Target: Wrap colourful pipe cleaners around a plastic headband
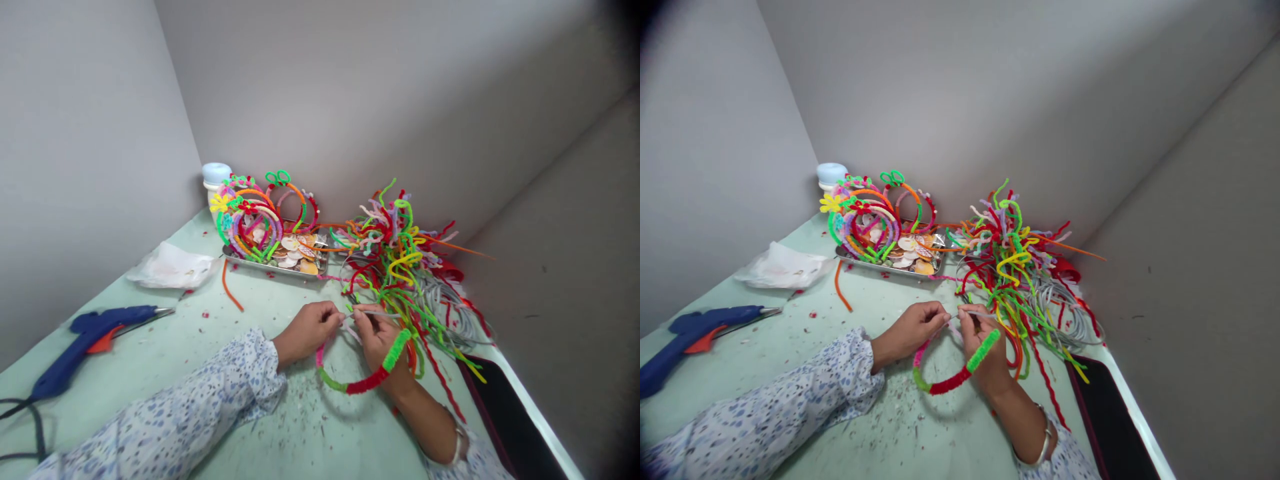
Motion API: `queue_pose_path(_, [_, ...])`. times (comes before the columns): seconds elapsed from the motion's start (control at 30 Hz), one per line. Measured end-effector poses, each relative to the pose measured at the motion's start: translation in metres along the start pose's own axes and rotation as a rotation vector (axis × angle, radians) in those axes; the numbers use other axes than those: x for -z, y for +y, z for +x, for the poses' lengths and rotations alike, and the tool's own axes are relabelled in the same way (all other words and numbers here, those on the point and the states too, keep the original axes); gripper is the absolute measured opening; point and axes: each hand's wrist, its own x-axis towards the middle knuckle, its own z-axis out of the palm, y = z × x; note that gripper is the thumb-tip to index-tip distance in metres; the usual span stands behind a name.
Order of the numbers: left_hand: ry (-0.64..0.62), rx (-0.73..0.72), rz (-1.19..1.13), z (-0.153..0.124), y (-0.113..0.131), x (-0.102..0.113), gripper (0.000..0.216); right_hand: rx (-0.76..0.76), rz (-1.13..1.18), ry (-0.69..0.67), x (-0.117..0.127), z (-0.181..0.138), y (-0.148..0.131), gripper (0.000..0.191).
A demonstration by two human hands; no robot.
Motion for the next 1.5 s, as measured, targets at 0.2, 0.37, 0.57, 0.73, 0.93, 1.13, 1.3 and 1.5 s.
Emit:
queue_pose_path(0.2, [0.009, 0.012, -0.043, -0.001, 0.001, 0.000, 0.030, 0.023, -0.017, 0.027, -0.002, 0.001, 0.006, 0.023])
queue_pose_path(0.37, [-0.017, 0.028, -0.120, -0.001, -0.001, -0.001, 0.029, 0.034, 0.013, 0.037, -0.004, 0.000, 0.010, 0.020])
queue_pose_path(0.57, [0.026, -0.024, 0.002, -0.001, -0.005, -0.001, 0.027, 0.014, 0.000, 0.023, -0.004, 0.000, 0.011, 0.022])
queue_pose_path(0.73, [0.044, -0.033, 0.049, -0.002, -0.005, -0.001, 0.024, 0.019, -0.023, 0.004, -0.003, 0.000, 0.011, 0.024])
queue_pose_path(0.93, [0.059, -0.040, 0.027, -0.002, -0.009, -0.004, 0.024, 0.071, -0.054, -0.007, -0.003, -0.001, 0.012, 0.024])
queue_pose_path(1.13, [0.076, -0.035, 0.049, -0.002, -0.012, -0.006, 0.021, 0.089, -0.050, 0.012, -0.005, 0.000, 0.013, 0.023])
queue_pose_path(1.3, [0.085, -0.034, 0.047, -0.004, -0.008, -0.004, 0.021, 0.089, -0.063, 0.003, -0.004, -0.001, 0.011, 0.021])
queue_pose_path(1.5, [0.019, -0.021, -0.013, -0.006, -0.003, 0.002, 0.022, 0.146, -0.068, 0.022, -0.003, -0.002, 0.012, 0.020])
